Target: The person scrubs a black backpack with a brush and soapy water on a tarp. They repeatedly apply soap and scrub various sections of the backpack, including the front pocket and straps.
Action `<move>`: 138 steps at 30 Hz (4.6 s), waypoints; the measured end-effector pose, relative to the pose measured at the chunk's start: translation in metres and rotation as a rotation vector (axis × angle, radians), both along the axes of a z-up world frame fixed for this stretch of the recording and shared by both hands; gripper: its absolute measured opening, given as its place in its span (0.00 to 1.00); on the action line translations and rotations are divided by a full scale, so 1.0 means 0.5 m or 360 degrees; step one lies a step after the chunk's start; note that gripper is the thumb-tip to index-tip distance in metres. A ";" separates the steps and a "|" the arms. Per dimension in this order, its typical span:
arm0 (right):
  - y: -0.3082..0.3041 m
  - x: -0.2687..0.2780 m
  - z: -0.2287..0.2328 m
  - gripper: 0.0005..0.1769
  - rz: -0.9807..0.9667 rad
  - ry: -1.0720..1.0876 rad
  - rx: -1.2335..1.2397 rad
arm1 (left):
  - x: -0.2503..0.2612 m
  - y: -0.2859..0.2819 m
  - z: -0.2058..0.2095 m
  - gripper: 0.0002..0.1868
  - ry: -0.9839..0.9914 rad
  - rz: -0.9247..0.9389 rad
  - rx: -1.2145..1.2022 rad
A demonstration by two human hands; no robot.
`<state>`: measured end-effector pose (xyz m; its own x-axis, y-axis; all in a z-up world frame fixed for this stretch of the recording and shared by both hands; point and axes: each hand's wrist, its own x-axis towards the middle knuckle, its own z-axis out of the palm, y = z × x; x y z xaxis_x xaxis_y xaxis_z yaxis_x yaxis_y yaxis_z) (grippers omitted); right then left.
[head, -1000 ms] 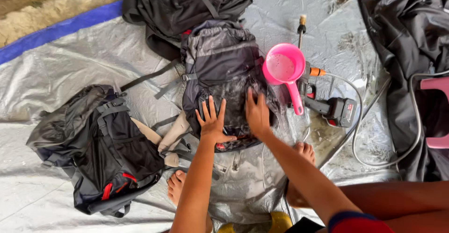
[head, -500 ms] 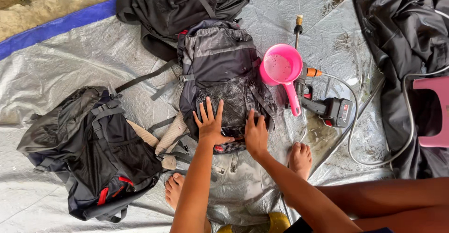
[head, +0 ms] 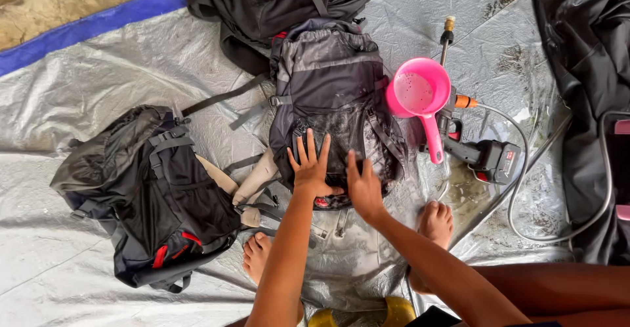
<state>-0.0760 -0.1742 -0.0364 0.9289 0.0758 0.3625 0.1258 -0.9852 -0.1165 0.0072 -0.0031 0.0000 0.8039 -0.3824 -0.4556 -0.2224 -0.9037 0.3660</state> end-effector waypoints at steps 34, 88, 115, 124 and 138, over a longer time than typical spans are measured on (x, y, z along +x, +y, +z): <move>0.061 0.068 -0.052 0.28 0.0366 -0.0168 -0.0141 | -0.095 0.014 -0.034 0.97 -0.0840 0.0475 0.0266; 0.137 0.418 -0.049 0.23 0.1153 -0.0517 0.0013 | -0.060 0.018 0.000 0.92 -0.0056 0.0307 0.0246; 0.174 0.073 0.122 0.42 -0.0028 0.0985 0.0977 | 0.188 0.091 -0.006 0.13 0.0051 0.0904 -0.0859; 0.178 0.058 0.033 0.39 0.0190 0.0852 0.0532 | 0.247 0.090 -0.011 0.08 -0.0192 0.0648 -0.0552; 0.127 0.067 0.051 0.30 0.0789 0.1308 -0.0384 | 0.195 0.112 -0.052 0.07 -0.1269 -0.0067 -0.0139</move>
<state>-0.0423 -0.1106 -0.0108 0.7279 0.5111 -0.4570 0.5005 -0.8517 -0.1554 0.1044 0.0528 -0.0259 0.8587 -0.4273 0.2830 -0.4799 -0.8641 0.1516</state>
